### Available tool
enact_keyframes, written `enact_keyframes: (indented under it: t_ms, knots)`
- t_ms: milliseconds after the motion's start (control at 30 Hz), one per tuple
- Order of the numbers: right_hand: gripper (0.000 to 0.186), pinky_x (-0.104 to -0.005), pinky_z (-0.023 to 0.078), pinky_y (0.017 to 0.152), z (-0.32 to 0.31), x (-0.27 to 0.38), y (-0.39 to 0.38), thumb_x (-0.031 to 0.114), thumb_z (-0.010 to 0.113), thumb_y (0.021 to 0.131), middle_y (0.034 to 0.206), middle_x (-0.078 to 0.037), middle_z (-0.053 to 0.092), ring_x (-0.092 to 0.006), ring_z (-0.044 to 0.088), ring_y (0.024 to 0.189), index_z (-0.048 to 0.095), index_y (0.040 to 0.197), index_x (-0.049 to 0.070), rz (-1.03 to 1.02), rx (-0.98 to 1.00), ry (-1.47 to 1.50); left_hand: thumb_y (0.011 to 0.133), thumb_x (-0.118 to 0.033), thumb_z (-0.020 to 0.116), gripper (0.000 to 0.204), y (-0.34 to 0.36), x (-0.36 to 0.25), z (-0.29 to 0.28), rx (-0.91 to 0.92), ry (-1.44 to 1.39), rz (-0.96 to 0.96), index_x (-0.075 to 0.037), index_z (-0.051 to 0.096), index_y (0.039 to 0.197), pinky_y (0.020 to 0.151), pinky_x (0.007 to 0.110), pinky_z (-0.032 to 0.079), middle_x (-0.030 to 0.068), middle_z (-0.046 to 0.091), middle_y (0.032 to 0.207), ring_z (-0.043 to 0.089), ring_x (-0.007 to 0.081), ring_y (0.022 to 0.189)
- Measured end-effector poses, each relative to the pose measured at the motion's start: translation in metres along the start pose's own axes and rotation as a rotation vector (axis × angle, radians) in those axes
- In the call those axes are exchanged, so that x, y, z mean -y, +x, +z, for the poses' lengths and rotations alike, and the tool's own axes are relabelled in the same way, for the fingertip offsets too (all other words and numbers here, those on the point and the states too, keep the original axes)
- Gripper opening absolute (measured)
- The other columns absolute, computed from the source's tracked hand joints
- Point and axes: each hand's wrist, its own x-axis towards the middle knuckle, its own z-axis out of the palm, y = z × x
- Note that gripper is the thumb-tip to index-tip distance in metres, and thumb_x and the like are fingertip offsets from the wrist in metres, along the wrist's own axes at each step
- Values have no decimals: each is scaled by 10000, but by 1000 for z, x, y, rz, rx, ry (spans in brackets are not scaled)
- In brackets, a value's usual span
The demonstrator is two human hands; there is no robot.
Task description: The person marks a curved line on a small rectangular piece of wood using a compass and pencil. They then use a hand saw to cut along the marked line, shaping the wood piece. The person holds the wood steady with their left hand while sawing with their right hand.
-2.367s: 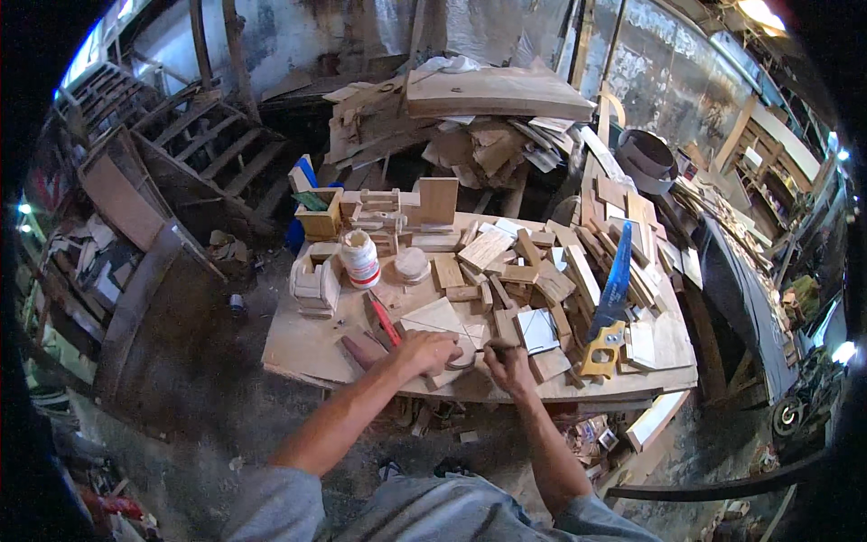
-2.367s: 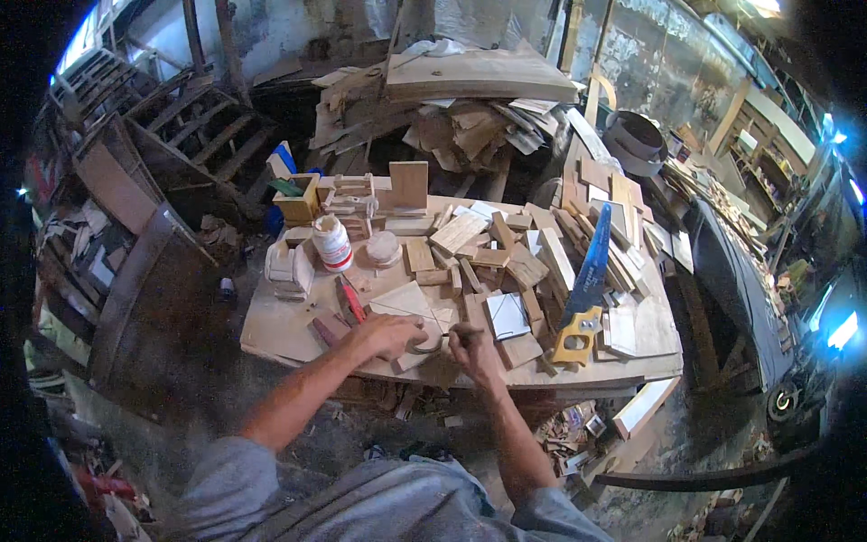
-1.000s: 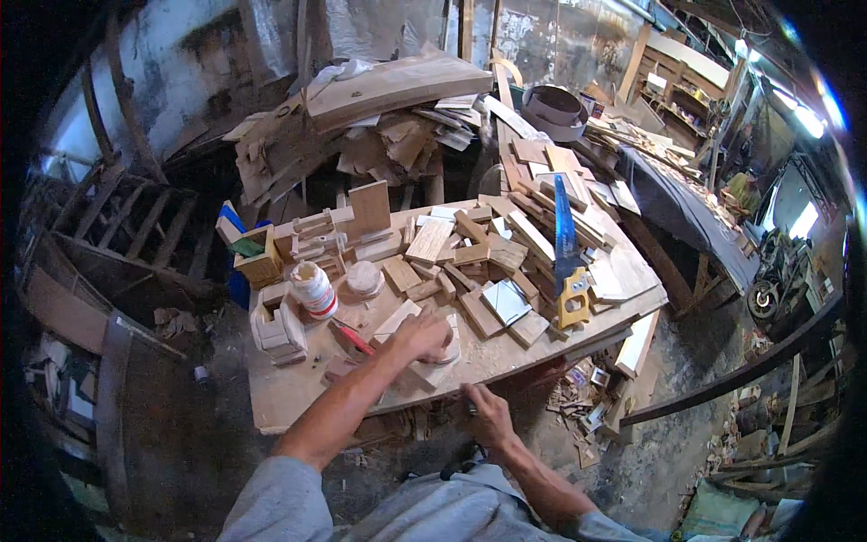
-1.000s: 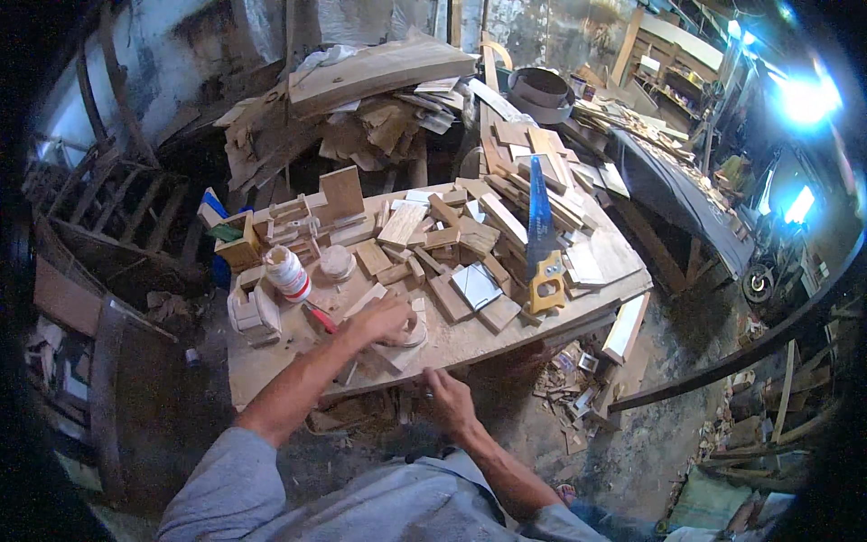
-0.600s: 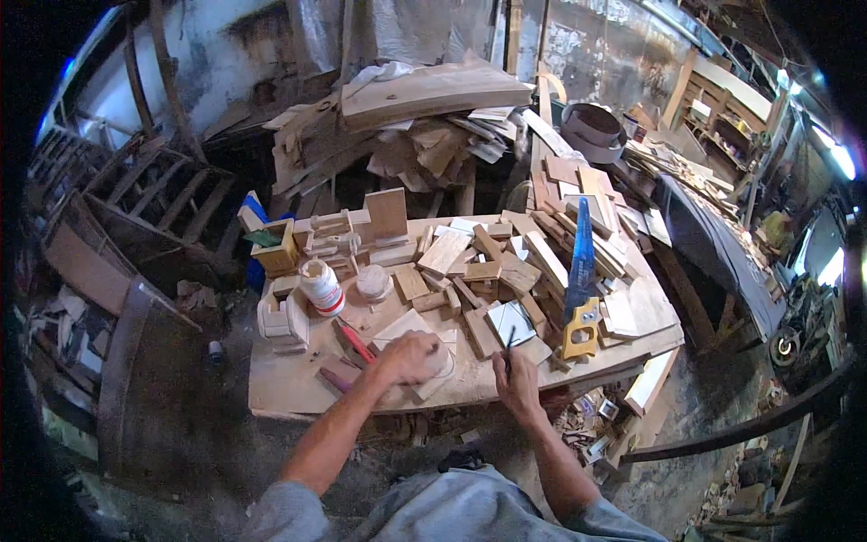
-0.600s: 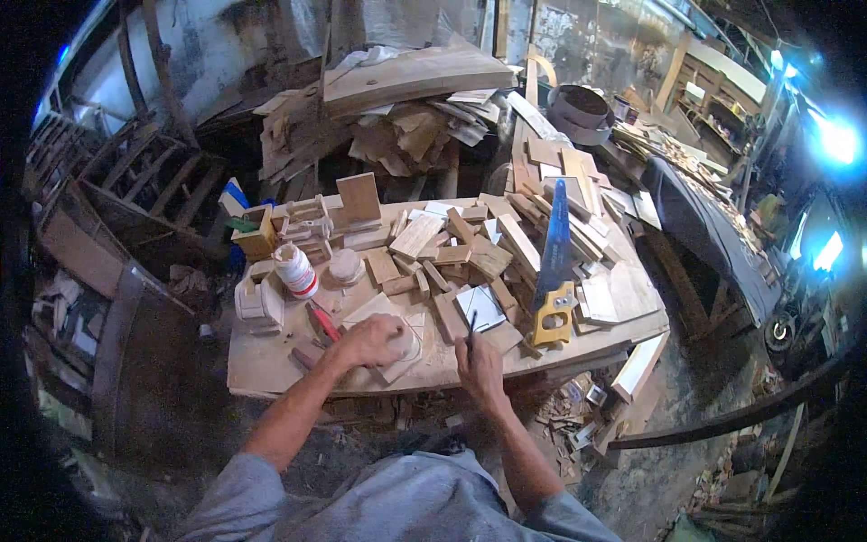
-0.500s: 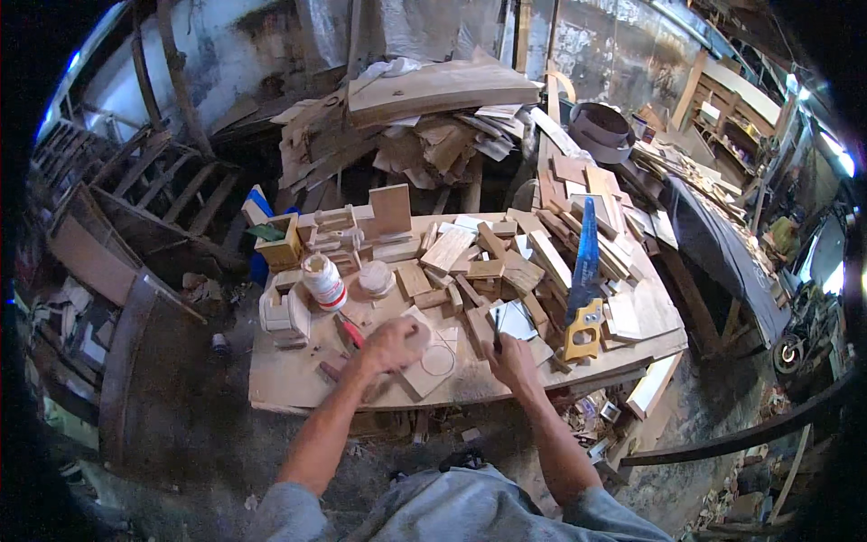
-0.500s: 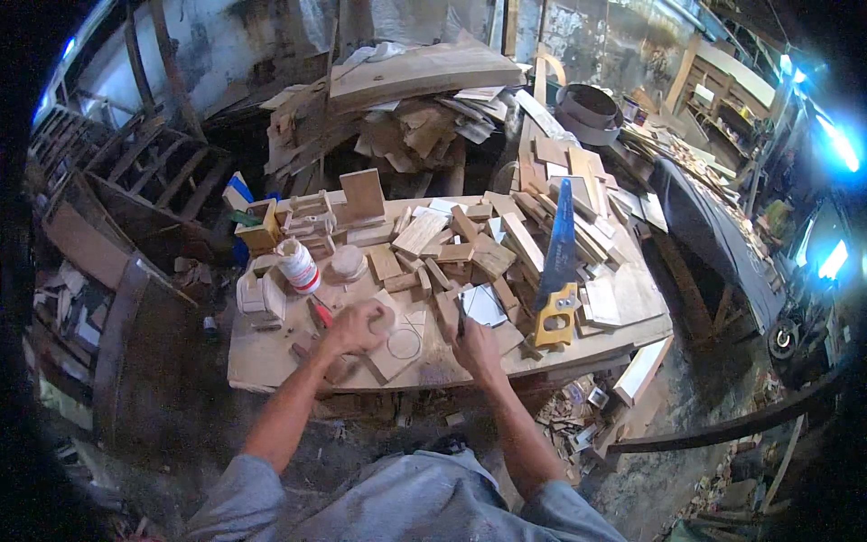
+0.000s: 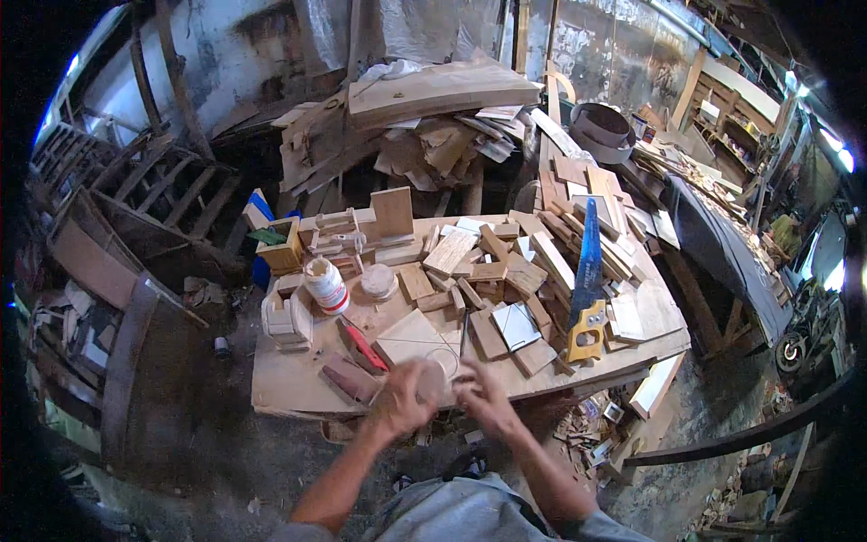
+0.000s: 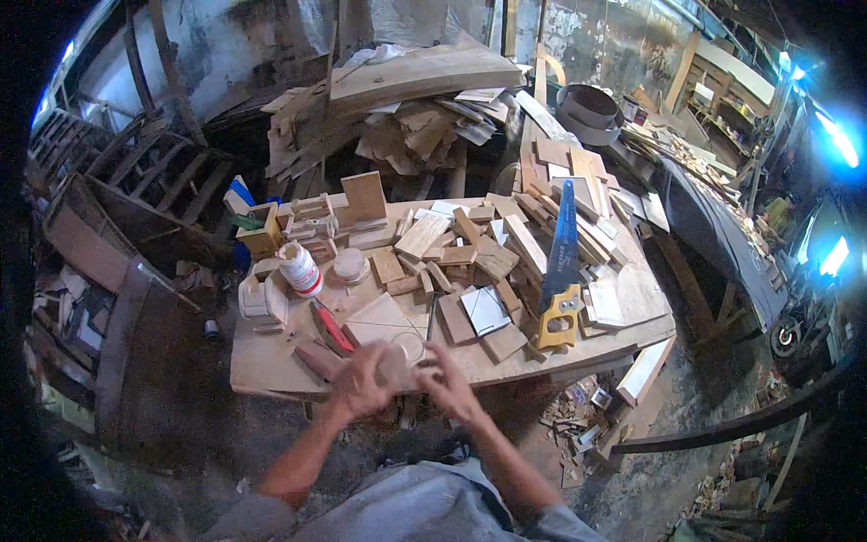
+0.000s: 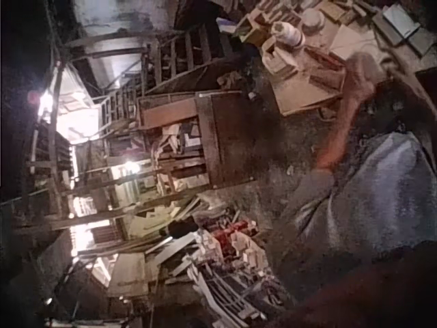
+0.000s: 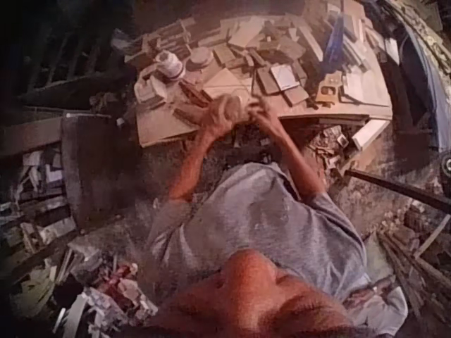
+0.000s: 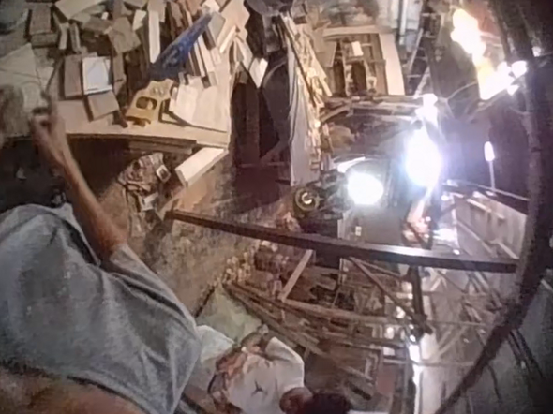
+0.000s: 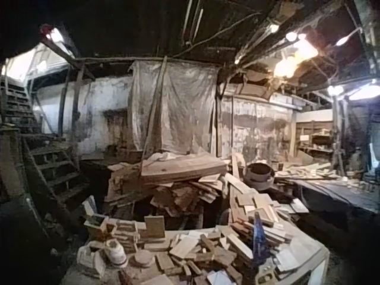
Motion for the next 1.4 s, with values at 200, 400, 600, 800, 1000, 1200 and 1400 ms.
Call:
enact_keyframes:
  t_ms: [200, 400, 600, 800, 1000, 1200, 1400]
  knots:
    - [598, -280, 519, 753, 9, -26, -39, 18, 622, 896, 1116, -112, 612, -155, 613, 917, 386, 1443, 56, 25, -68, 67, 744, -134, 771, 696, -40, -23, 45, 1, -193, 72, 0, 453, 1348, 1026, 479, 449, 252, 551, 1264, 546, 428, 1191]
    - [559, -268, 514, 761, -13, -17, -23, 96, 626, 958, 1165, -125, 631, -144, 612, 905, 397, 1466, 56, 12, -44, 217, 775, -165, 818, 729, -32, -11, 33, -20, -409, -247, 16, 459, 1383, 867, 364, 549, 199, 557, 1279, 625, 312, 1089]
    - [594, -279, 519, 795, 16, -4, -17, 114, 635, 961, 1155, -119, 650, -153, 631, 914, 381, 1494, 52, 2, 11, 280, 754, -138, 816, 765, -26, -25, 17, -85, -228, -94, 2, 456, 1415, 920, 395, 528, 191, 564, 1281, 598, 333, 1134]
    - [634, -318, 530, 811, 30, -13, -9, 159, 660, 952, 1188, -166, 655, -188, 641, 1012, 368, 1501, 39, -45, 146, -84, 731, -79, 799, 775, -31, -18, 1, -105, -153, -181, -16, 451, 1420, 897, 391, 542, 208, 550, 1294, 600, 339, 1141]
    - [492, -312, 532, 796, 21, -3, 1, 156, 613, 983, 1174, -154, 665, -198, 665, 986, 460, 1428, 14, -48, 66, 155, 820, -202, 814, 685, -38, 7, -6, -194, -615, -391, -30, 480, 1393, 815, 337, 585, 145, 640, 1177, 637, 203, 1070]
    - [361, -319, 546, 747, -5, -26, 9, 105, 623, 949, 1142, -173, 662, -213, 678, 883, 572, 1287, -14, -201, -67, -256, 790, -261, 837, 667, -35, 28, -23, -302, -549, -536, -38, 538, 1343, 865, 340, 545, 124, 639, 1167, 633, 197, 1030]
    - [358, -351, 551, 746, 10, -31, 0, 23, 652, 861, 1173, -215, 603, -303, 674, 884, 599, 1212, -26, -354, -86, -515, 693, -144, 855, 682, -9, 79, -51, -509, 85, -417, -1, 550, 1286, 949, 448, 503, 222, 618, 1205, 609, 389, 1121]
